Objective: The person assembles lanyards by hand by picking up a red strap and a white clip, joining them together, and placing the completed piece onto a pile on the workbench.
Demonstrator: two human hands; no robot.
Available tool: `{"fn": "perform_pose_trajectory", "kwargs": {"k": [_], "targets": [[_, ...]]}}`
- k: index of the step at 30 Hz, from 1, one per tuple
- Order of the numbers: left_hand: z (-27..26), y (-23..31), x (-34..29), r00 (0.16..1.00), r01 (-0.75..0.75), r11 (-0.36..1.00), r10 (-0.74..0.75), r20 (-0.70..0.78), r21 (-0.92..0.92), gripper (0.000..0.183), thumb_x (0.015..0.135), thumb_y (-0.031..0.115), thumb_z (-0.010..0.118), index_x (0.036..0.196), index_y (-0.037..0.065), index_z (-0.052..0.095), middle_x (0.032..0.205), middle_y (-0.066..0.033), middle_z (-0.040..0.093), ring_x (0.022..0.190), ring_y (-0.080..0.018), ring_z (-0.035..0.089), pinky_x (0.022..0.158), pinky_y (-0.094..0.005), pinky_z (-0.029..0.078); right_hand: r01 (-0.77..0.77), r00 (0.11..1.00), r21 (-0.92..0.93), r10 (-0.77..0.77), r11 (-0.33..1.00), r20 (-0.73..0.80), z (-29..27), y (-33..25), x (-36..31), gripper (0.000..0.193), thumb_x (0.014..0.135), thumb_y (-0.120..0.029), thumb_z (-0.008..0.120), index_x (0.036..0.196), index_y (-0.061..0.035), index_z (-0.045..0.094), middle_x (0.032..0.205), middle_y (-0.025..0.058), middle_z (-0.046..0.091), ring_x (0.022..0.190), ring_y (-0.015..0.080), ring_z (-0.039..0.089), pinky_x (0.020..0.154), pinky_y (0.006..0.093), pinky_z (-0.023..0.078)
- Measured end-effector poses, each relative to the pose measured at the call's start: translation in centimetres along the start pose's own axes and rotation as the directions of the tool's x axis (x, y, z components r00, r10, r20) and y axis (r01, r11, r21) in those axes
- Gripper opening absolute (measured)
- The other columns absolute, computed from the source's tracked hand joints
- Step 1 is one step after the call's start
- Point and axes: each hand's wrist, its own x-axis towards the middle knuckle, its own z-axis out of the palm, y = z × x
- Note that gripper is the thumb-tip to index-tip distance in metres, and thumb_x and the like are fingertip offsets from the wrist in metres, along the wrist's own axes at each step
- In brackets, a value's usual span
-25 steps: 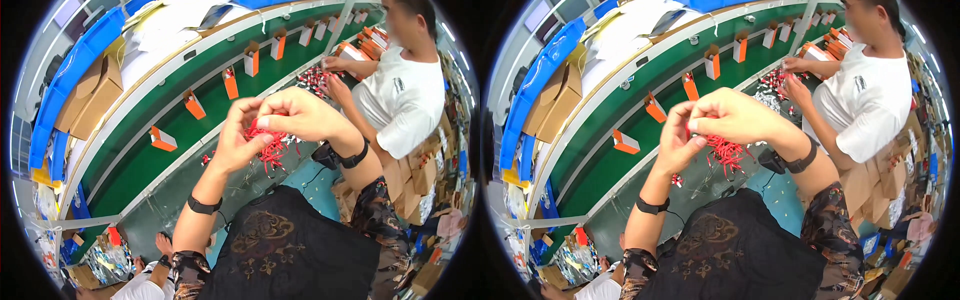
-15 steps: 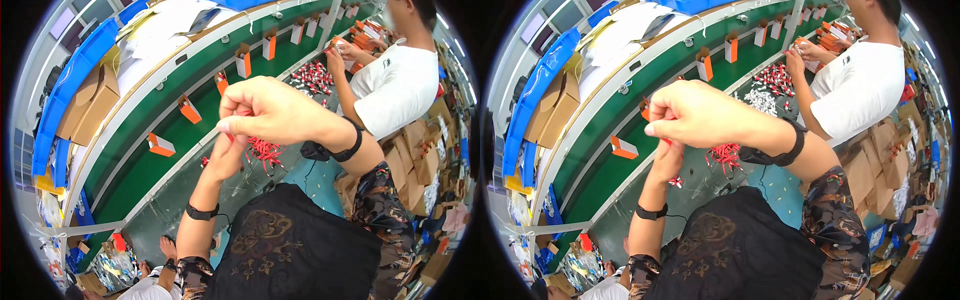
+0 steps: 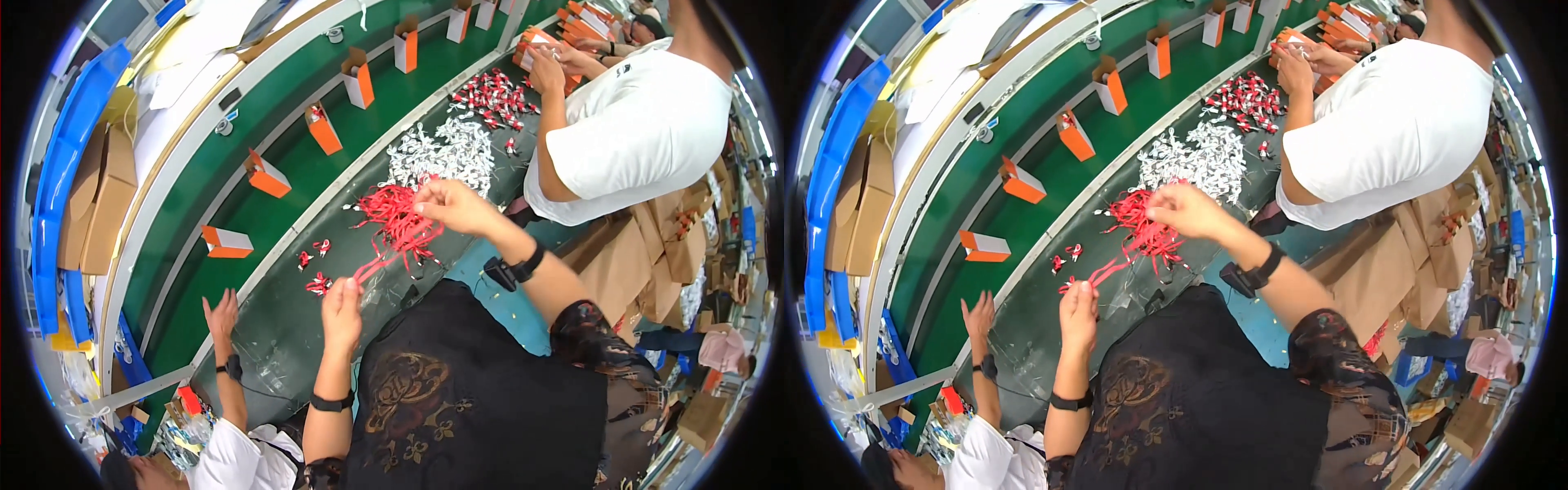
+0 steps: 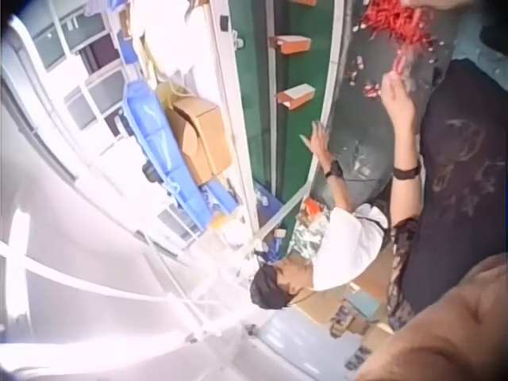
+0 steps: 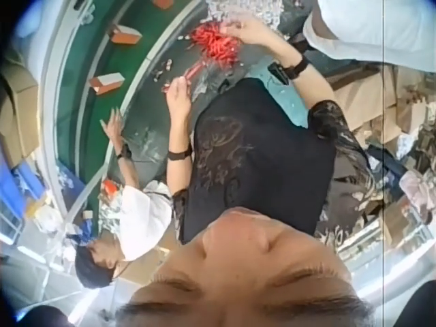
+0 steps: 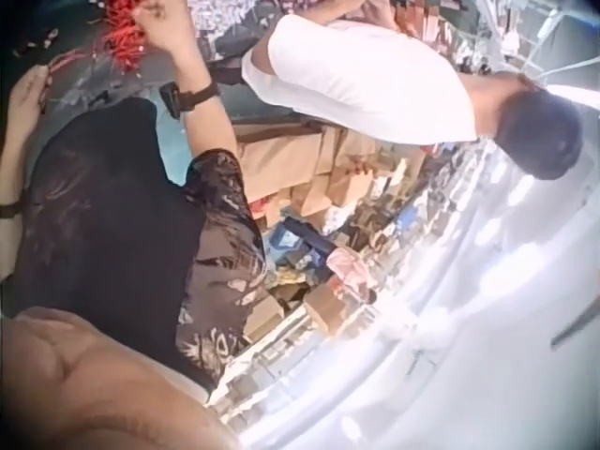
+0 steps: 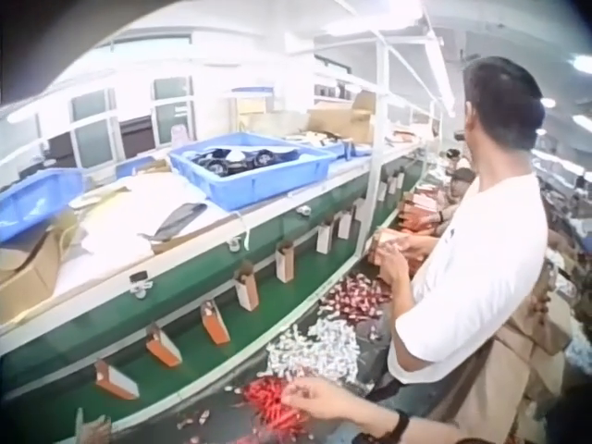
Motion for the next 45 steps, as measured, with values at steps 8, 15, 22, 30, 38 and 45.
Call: {"fn": "perform_pose_trajectory", "kwargs": {"k": [8, 15, 22, 30, 38, 45], "targets": [[-1.3, 0.7, -2.0, 0.986, 0.128, 0.675, -0.010, -0.165, 0.726, 0.029, 0.092, 0.029, 0.059, 0.081, 0.003, 0.065, 0.063, -0.0148, 0.057, 0.058, -0.0268, 0.057, 0.061, -0.0355, 0.047, -0.231, 0.958, -0.843, -0.036, 0.486, -0.283, -4.1, 18.8, -0.1, 0.022, 0.078, -0.011, 0.066, 0.099, -0.0168, 0.069, 0.098, 0.0109, 0.061, 0.100, 0.0311, 0.060, 0.082, 0.0435, 0.050], [-1.3, 2.2, -2.3, 0.980, 0.179, 0.695, -0.059, -0.192, 0.697, 0.033, 0.094, 0.030, 0.058, 0.078, 0.002, 0.065, 0.059, -0.0064, 0.053, 0.057, -0.0135, 0.049, 0.058, -0.0315, 0.042, -0.260, 0.937, -0.707, -0.004, 0.658, -0.348, -4.8, 16.6, -0.2, 0.012, 0.086, -0.017, 0.062, 0.095, -0.0086, 0.062, 0.103, 0.0137, 0.062, 0.099, 0.0332, 0.060, 0.084, 0.0456, 0.049], [-0.6, 4.3, -1.3, 0.998, -0.005, 0.769, 0.041, -0.041, 0.640, 0.033, 0.094, 0.028, 0.058, 0.077, 0.001, 0.064, 0.058, -0.0046, 0.051, 0.056, -0.0110, 0.046, 0.055, -0.0297, 0.040, -0.342, 0.855, -0.111, 0.260, 0.933, -0.449, -5.3, 16.1, -0.6, 0.018, 0.093, -0.014, 0.058, 0.107, -0.0046, 0.062, 0.089, 0.0096, 0.069, 0.074, 0.0183, 0.068, 0.065, 0.0319, 0.052], [-0.5, 4.6, -1.1, 0.978, -0.205, 0.773, 0.142, 0.151, 0.601, 0.026, 0.093, 0.026, 0.061, 0.083, 0.003, 0.066, 0.059, -0.0076, 0.054, 0.054, -0.0123, 0.050, 0.053, -0.0304, 0.041, -0.367, 0.854, 0.634, 0.516, 0.681, -0.060, -1.7, 8.9, -0.1, 0.024, 0.094, -0.003, 0.047, 0.112, -0.0064, 0.063, 0.089, 0.0022, 0.063, 0.068, 0.0086, 0.057, 0.061, 0.0262, 0.049], [-1.7, 8.9, 0.1, 0.959, -0.222, 0.798, 0.075, 0.273, 0.560, 0.025, 0.095, 0.021, 0.058, 0.080, 0.002, 0.064, 0.061, 0.0010, 0.052, 0.059, -0.0065, 0.044, 0.054, -0.0258, 0.037, 0.254, 0.909, -0.112, -0.197, 0.961, 0.368, 6.6, -6.7, -1.6, 0.017, 0.090, -0.006, 0.054, 0.101, -0.0034, 0.066, 0.090, 0.0139, 0.066, 0.088, 0.0307, 0.064, 0.076, 0.0390, 0.051], [-3.3, 7.7, 1.0, 0.974, -0.193, 0.901, 0.128, 0.186, 0.388, 0.028, 0.097, 0.023, 0.057, 0.079, 0.002, 0.063, 0.067, 0.0024, 0.056, 0.063, -0.0053, 0.047, 0.057, -0.0242, 0.038, -0.384, 0.746, 0.283, 0.115, 0.879, 0.655, 9.3, -7.7, -1.2, 0.021, 0.088, -0.018, 0.068, 0.097, 0.0007, 0.066, 0.073, 0.0000, 0.061, 0.064, 0.0072, 0.055, 0.057, 0.0234, 0.045]]}}
